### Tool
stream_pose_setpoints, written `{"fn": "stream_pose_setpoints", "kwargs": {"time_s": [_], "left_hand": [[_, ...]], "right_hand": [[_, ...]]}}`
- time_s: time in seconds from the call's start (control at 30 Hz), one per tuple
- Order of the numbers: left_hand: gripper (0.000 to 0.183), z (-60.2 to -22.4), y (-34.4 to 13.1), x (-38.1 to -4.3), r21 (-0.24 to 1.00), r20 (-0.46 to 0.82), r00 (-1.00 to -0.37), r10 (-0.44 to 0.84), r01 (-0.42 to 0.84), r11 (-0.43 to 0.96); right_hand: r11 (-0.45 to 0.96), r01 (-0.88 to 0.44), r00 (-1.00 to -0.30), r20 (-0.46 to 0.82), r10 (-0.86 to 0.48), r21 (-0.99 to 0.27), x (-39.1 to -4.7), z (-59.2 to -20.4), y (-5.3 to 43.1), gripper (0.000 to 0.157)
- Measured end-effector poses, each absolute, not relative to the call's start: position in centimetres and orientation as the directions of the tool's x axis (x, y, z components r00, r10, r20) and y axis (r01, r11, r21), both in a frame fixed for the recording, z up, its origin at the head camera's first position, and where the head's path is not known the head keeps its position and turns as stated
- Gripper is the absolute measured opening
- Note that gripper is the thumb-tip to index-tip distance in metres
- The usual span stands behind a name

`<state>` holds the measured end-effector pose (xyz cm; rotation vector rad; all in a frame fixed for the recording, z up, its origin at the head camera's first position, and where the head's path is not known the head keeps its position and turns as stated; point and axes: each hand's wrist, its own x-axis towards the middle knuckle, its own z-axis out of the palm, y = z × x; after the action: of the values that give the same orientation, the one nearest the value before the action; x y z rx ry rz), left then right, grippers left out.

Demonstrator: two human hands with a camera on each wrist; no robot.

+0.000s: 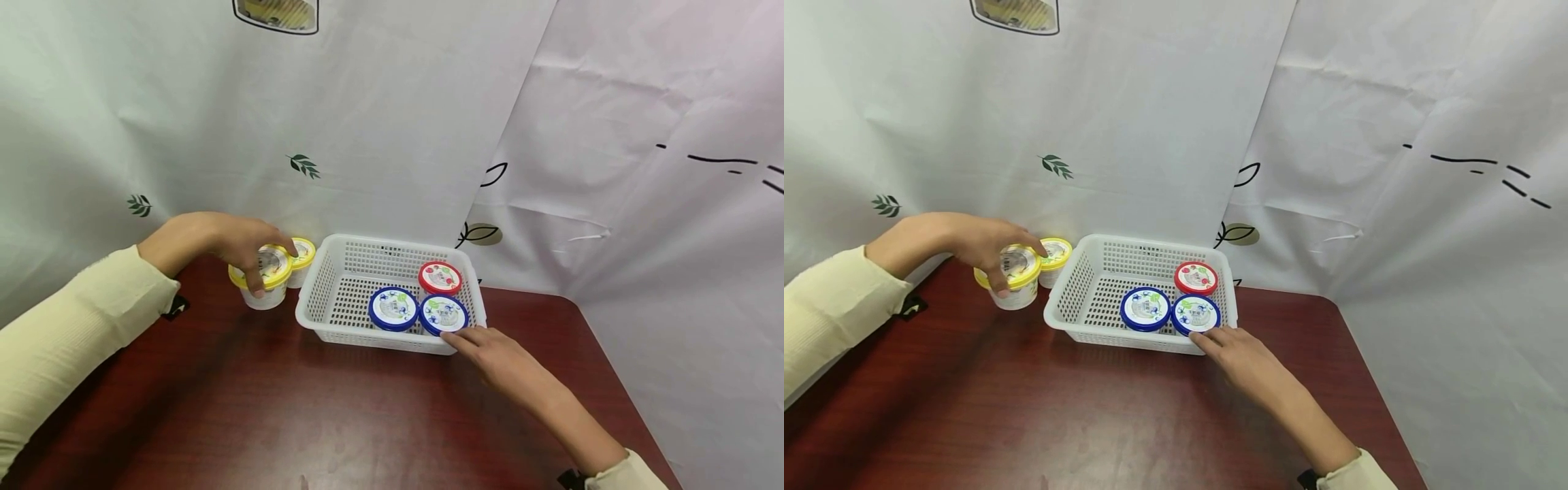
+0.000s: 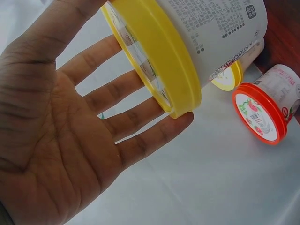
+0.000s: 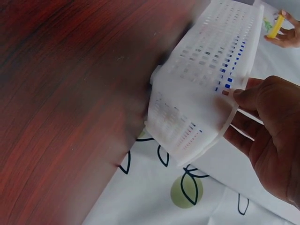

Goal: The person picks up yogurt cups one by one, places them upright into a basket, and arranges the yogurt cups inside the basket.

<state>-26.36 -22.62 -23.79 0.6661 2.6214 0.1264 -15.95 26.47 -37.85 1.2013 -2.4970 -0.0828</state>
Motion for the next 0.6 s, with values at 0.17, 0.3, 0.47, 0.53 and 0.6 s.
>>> {"fn": "stream_pose_setpoints", "kwargs": {"time_s": [0.17, 0.3, 0.47, 0.53, 0.6], "left_hand": [[0.095, -23.1, -21.7, -26.7, 0.185, -0.394, -0.789, 0.472, 0.435, 0.881], [0.093, -22.4, -20.6, -26.9, 0.170, -0.391, -0.785, 0.481, 0.453, 0.875], [0.092, -21.9, -19.7, -27.0, 0.157, -0.381, -0.772, 0.509, 0.489, 0.858], [0.091, -21.8, -19.5, -27.0, 0.155, -0.378, -0.769, 0.516, 0.497, 0.854], [0.092, -21.7, -19.3, -27.0, 0.153, -0.373, -0.770, 0.518, 0.500, 0.853]], "right_hand": [[0.639, -0.740, -0.570, 0.306, -0.762, 0.212, -15.9, -37.9, 26.6, 0.061], [0.651, -0.730, -0.582, 0.309, -0.752, 0.209, -15.5, -38.0, 26.8, 0.061], [0.660, -0.725, -0.594, 0.307, -0.744, 0.196, -15.2, -38.2, 26.9, 0.062], [0.664, -0.723, -0.599, 0.303, -0.741, 0.191, -15.1, -38.2, 26.9, 0.063], [0.665, -0.723, -0.602, 0.300, -0.740, 0.190, -15.1, -38.2, 26.9, 0.063]]}}
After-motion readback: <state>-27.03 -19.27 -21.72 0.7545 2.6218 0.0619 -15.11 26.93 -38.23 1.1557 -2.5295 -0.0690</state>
